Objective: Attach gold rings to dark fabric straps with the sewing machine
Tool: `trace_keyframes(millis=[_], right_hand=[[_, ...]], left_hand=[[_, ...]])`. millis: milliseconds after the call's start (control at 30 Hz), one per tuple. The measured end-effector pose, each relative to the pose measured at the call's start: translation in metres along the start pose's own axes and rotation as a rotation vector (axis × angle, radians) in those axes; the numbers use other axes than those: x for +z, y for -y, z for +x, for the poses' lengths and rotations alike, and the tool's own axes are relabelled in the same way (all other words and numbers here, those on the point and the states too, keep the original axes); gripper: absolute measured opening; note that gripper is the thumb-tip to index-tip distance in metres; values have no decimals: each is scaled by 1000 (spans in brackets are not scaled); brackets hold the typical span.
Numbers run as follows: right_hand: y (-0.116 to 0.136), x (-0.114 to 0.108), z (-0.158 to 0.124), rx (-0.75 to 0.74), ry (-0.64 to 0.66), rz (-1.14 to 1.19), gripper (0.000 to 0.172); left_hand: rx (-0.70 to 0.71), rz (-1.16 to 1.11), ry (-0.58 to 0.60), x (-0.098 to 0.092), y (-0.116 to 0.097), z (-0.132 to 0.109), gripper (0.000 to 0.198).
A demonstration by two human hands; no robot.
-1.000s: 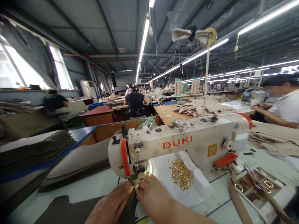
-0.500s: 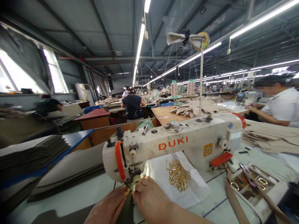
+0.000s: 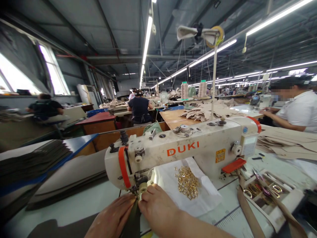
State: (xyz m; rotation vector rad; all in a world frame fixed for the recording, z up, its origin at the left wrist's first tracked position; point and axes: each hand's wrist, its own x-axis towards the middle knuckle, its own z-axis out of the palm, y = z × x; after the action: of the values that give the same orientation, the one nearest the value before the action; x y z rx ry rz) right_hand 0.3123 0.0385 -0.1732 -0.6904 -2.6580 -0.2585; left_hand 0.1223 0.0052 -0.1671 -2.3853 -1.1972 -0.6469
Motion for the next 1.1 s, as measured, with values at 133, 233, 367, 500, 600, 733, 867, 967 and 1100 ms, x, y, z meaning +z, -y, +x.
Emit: trace_keyframes(millis=[133,233,367,500,600,733,867,967,1100], right_hand=[[1,-4,-1,14,8,15,6],[0,-5,-1,22,23,22,6],[1,-5,-2,13,34,53,8],[10,-9,-7,-87,34,183,10],[21,-15,-9,-117,11,247,13],[33,-20,-9,-160,-1,280,16],[36,-17,-11,-167,-22,275,18],[36,-15,-16,-137,-57,267,18],[39,-22,-23,-105,-133,280,17]], left_hand=[[-44,-11,33,0,0,-1,34],[-90,-21,69,2,0,1,33],[-114,-6,84,0,-2,-4,33],[-92,15,56,-15,-12,-34,30],[-25,-31,35,-31,-24,-58,28],[-160,-173,45,-40,-35,-68,30],[-383,-325,65,-37,-36,-62,33],[-467,-380,118,-36,-37,-55,26],[-552,-389,204,-41,-41,-41,14]])
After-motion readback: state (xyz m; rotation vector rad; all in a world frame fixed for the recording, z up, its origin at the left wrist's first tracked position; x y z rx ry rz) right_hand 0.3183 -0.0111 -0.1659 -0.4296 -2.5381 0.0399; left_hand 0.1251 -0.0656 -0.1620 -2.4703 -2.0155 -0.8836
